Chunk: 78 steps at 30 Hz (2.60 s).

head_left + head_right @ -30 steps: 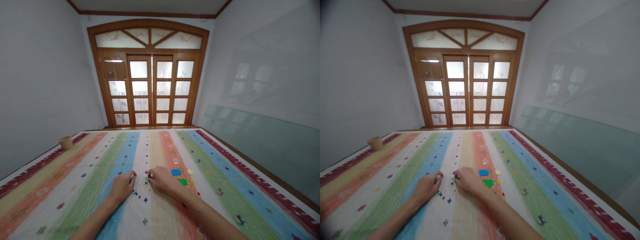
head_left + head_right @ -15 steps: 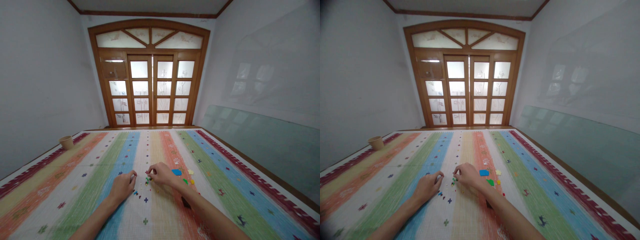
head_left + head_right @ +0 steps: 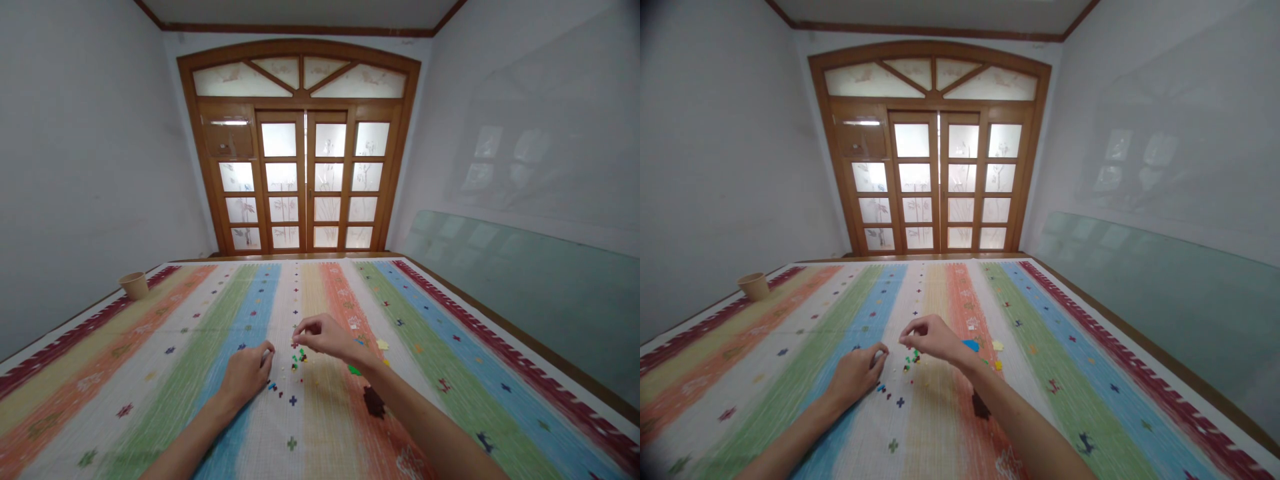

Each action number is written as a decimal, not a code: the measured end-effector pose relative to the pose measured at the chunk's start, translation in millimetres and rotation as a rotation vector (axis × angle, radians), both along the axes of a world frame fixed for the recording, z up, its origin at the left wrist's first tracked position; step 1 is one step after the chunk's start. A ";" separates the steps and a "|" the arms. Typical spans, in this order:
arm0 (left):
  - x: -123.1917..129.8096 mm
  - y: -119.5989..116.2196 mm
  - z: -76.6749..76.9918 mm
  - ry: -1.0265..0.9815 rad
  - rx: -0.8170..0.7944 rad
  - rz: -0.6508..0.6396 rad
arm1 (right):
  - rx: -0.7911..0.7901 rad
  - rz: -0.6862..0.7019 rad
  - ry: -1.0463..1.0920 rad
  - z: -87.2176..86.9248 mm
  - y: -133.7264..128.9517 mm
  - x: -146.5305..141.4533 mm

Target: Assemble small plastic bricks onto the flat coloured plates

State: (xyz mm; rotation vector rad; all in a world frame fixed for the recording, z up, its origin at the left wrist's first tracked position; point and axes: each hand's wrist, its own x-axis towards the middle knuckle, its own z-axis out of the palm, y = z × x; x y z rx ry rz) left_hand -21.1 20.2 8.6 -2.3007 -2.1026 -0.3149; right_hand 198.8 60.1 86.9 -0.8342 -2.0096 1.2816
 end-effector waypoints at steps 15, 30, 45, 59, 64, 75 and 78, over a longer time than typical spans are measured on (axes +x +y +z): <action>1.2 -0.2 0.8 -0.022 -0.005 0.011 | -0.337 0.191 0.257 15.4 -13.9 3.8; 2.9 -1.9 3.9 -0.009 -0.001 0.013 | -0.559 0.244 0.351 28.4 -16.1 12.4; 2.4 -2.0 5.2 -0.016 -0.024 0.002 | -0.417 0.243 0.341 30.6 -7.3 24.1; -0.5 0.0 -0.6 -0.020 -0.002 -0.012 | -0.230 0.200 0.175 51.2 2.8 59.7; 0.1 0.0 0.8 -0.022 -0.017 -0.001 | -0.178 0.167 0.062 55.4 7.6 71.9; -0.6 1.0 -1.1 -0.019 -0.015 0.004 | -0.061 0.052 -0.238 46.6 34.2 96.9; 0.8 0.2 1.6 -0.015 -0.034 0.010 | -0.028 0.027 -0.316 43.7 40.3 107.3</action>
